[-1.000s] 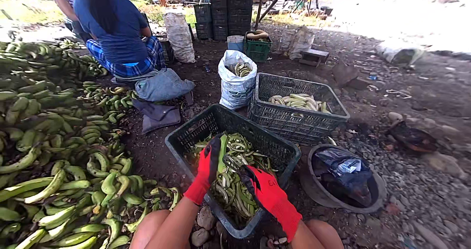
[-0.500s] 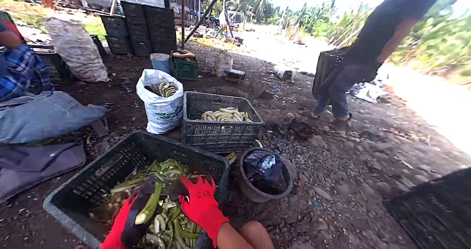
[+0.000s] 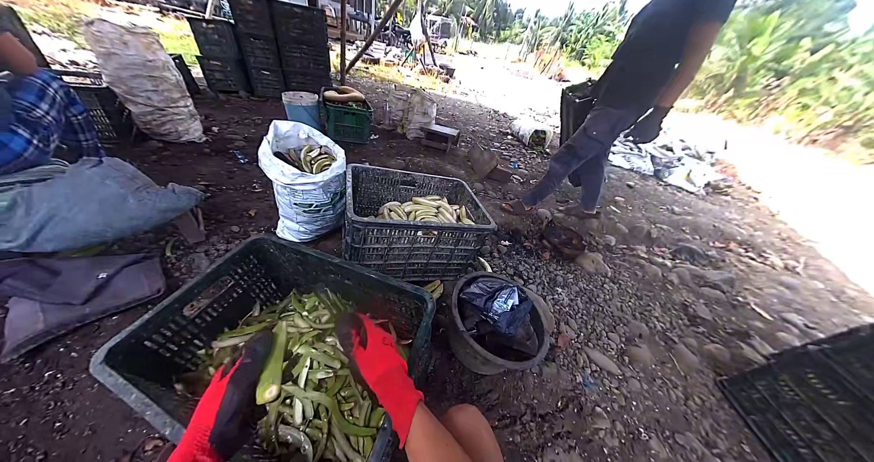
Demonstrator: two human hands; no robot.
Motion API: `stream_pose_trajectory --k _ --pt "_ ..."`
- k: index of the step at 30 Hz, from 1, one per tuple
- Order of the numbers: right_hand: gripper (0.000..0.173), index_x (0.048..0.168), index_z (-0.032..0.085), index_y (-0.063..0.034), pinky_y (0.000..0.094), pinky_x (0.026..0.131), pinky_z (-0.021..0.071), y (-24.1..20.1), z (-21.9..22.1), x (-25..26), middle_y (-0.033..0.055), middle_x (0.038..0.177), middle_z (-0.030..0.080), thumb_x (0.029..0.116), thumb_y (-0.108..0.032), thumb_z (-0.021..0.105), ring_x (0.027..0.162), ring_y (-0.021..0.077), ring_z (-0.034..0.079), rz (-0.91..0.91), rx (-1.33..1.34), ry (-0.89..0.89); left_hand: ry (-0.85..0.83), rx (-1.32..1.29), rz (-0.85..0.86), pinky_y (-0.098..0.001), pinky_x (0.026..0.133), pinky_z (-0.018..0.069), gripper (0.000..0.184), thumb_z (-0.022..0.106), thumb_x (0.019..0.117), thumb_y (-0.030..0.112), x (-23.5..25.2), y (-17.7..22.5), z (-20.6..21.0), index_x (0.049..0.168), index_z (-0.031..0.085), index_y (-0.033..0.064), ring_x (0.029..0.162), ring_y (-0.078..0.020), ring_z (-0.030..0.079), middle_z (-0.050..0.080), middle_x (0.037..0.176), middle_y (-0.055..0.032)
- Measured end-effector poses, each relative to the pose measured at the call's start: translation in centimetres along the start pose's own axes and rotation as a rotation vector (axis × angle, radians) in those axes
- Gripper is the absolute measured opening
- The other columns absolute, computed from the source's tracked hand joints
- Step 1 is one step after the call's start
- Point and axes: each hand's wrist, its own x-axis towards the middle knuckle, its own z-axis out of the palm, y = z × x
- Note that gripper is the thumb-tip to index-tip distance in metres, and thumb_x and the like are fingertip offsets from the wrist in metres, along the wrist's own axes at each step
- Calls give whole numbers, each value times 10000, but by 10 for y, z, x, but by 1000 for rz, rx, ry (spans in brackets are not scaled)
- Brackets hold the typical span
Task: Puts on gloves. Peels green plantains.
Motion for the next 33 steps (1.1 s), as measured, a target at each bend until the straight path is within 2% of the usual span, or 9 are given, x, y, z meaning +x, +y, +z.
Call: stream_pose_trajectory --k 4,8,19,21,23,26,29,31,33 --pt "505 1474 542 -140 543 1067 479 -5 22 -14 145 1328 671 1084 -442 434 1231 275 641 -98 62 -114 187 -73 151 -239 601 577 523 514 1046 375 5 6 8 1508 414 152 716 -44 658 674 999 10" --pt "489 1490 526 -109 497 1085 470 -12 37 -29 154 1341 661 1088 -377 449 1247 267 629 -116 31 -185 426 -51 236 -311 869 571 499 513 1065 239 -6 19 13 1520 422 57 995 -118 671 643 1278 -127" --pt "552 1546 468 -152 547 1072 464 -22 50 -51 168 1319 672 1069 -429 456 1243 325 634 -150 -233 -203 729 178 481 -378 1187 318 607 472 1009 89 -12 23 6 1559 277 -79 1432 -314 423 401 1535 -316" --pt "560 1570 439 -181 580 1107 418 -33 43 -53 189 1352 647 1067 -425 467 1279 360 603 -104 -327 -185 608 108 479 -291 1130 386 578 479 1010 73 -17 26 8 1545 317 -72 1355 -187 506 467 1506 -260" --pt "553 1581 422 -196 607 1177 319 -36 34 -49 197 1390 622 1068 -398 466 1331 372 560 -85 -360 -133 382 -27 389 -233 910 521 492 504 1019 76 -19 29 9 1495 423 -22 1037 -57 629 630 1282 -136" --pt "553 1586 418 -241 643 1217 208 -28 22 -35 203 1420 599 1058 -395 481 1364 384 530 -93 -430 -34 -122 -200 196 -286 711 603 438 475 1041 158 -20 28 0 1460 442 35 798 -116 683 689 1016 -51" --pt "541 1599 385 -297 645 1224 183 -23 12 -22 157 1439 598 1075 -423 438 1378 343 526 -52 -477 -38 -411 -61 47 -302 722 612 440 565 976 286 -22 32 -9 1350 535 56 841 -132 704 711 1026 -43" --pt "522 1595 396 -284 623 1223 201 -17 3 -12 141 1439 609 1090 -418 406 1382 320 529 -43 -440 -62 -542 122 17 -292 923 557 585 577 968 336 -27 33 -8 1474 478 58 1079 -80 648 640 1300 -27" --pt "529 1580 425 -267 592 1218 253 -6 1 -4 115 1438 617 1088 -457 380 1385 291 532 -56 -368 -83 -494 77 1 -309 819 605 600 579 968 313 -26 29 -5 1502 444 74 973 -125 696 678 1217 -43"
